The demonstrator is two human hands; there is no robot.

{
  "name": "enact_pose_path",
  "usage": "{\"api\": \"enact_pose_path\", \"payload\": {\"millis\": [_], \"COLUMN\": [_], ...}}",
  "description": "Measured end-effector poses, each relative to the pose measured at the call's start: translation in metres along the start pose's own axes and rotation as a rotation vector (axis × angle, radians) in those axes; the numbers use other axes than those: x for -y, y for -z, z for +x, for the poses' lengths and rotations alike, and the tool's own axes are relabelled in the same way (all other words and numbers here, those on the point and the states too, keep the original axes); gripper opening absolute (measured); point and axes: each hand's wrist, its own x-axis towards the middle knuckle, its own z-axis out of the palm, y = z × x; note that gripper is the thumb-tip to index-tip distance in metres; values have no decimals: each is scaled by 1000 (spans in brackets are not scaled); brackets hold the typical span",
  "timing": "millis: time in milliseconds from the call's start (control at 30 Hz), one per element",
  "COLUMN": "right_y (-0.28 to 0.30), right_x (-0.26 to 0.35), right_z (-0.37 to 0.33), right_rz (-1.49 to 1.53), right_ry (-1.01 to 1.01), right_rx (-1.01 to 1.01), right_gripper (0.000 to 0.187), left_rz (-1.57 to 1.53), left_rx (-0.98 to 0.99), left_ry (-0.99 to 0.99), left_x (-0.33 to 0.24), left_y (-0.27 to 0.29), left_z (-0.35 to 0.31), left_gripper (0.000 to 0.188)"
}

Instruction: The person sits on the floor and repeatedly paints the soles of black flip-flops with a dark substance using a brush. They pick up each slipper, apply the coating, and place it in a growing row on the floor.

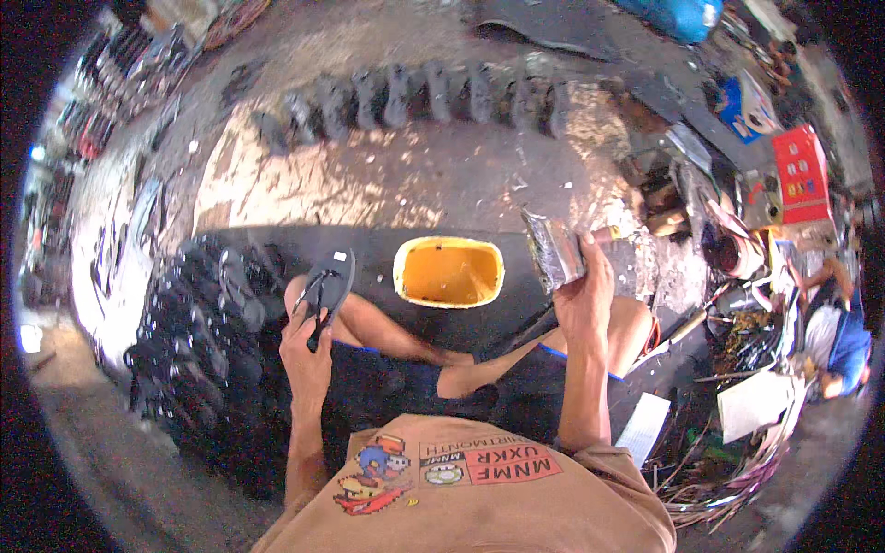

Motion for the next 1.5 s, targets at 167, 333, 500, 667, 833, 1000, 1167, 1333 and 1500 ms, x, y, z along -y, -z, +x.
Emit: {"api": "enact_pose_path", "payload": {"millis": [167, 333, 500, 667, 833, 1000, 1167, 1333, 1500], "right_y": [-15, -71, -98, -74, -108, -76, -81, -82, -80], "right_x": [-10, 3, -28, -19, 9, -18, -46, -31, -32], "right_z": [21, 3, 26, -27, 13, -35, -57, -61, -56], "right_rz": [54, -151, -450, -642, -541, -514, -561, -853, -781], "right_ry": [-126, 426, 578, 433, 532, 418, 354, 733, 539], "right_rx": [107, 86, 87, 309, -15, -1, 158, 280, 227], "right_gripper": [18, 26, 21, 27, 26, 23, 30, 34, 31], "left_rz": [-1566, -1771, -1701, -1723, -1492, -1892, -1904, -1817, -1802], "left_rx": [295, 342, 471, 393, 539, 324, 228, 213, 163], "left_ry": [467, 474, 309, 371, 121, 307, 227, -46, 236], "left_x": [-92, -141, -155, -165, -141, -156, -181, -154, -167], "left_y": [-42, -49, -35, -35, -54, -33, -38, -66, -62], "left_z": [27, 22, 5, 13, -4, 39, 54, 48, 61], "left_gripper": [59, 61, 63, 63, 58, 53, 52, 60, 58]}}
